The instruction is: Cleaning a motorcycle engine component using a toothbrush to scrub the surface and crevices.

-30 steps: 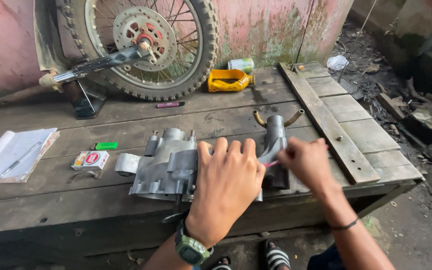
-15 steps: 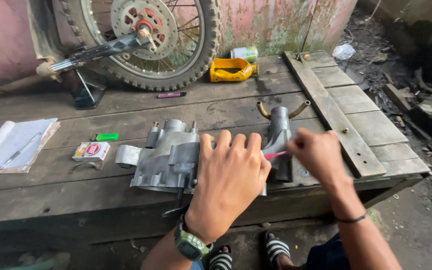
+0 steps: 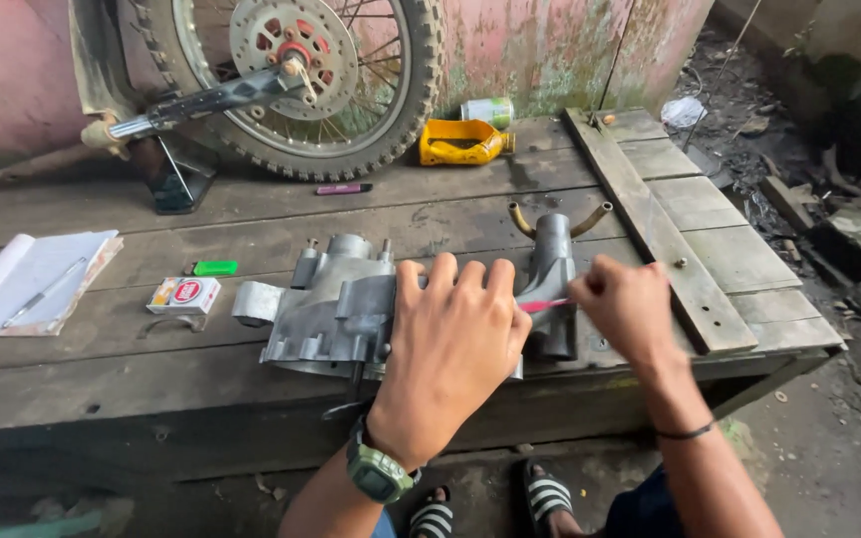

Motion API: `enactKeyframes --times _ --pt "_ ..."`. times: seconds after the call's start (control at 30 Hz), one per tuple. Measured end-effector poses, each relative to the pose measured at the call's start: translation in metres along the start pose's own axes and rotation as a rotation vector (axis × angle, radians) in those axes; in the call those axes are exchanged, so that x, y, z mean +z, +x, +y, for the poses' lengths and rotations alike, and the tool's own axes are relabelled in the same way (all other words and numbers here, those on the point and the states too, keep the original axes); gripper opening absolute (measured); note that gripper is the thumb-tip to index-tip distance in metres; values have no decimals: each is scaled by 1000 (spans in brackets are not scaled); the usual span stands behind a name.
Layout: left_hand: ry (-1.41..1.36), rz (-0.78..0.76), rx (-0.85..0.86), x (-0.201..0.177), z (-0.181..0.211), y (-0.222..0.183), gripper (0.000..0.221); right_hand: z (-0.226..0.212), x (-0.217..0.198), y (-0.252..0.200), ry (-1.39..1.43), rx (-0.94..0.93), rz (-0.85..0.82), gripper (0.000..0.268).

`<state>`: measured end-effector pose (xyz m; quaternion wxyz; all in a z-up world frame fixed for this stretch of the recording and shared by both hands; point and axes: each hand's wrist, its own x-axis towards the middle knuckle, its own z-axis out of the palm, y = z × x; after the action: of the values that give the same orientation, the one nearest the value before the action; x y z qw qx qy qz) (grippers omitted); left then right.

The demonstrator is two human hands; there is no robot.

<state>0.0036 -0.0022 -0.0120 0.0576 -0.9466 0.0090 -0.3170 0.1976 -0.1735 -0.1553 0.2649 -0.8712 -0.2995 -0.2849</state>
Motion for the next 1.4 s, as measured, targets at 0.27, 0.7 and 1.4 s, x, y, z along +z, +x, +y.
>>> enactKeyframes --times 0.27,0.7,1.4 --pt "-2 -14 1 -2 0 1 12 15 -7 10 -10 140 -198 36" --pt "-9 -20 -1 -4 1 2 10 -6 2 0 -128 -14 -67 36" --pt "-27 -16 0 -5 0 2 8 1 0 6 -67 61 -123 35"
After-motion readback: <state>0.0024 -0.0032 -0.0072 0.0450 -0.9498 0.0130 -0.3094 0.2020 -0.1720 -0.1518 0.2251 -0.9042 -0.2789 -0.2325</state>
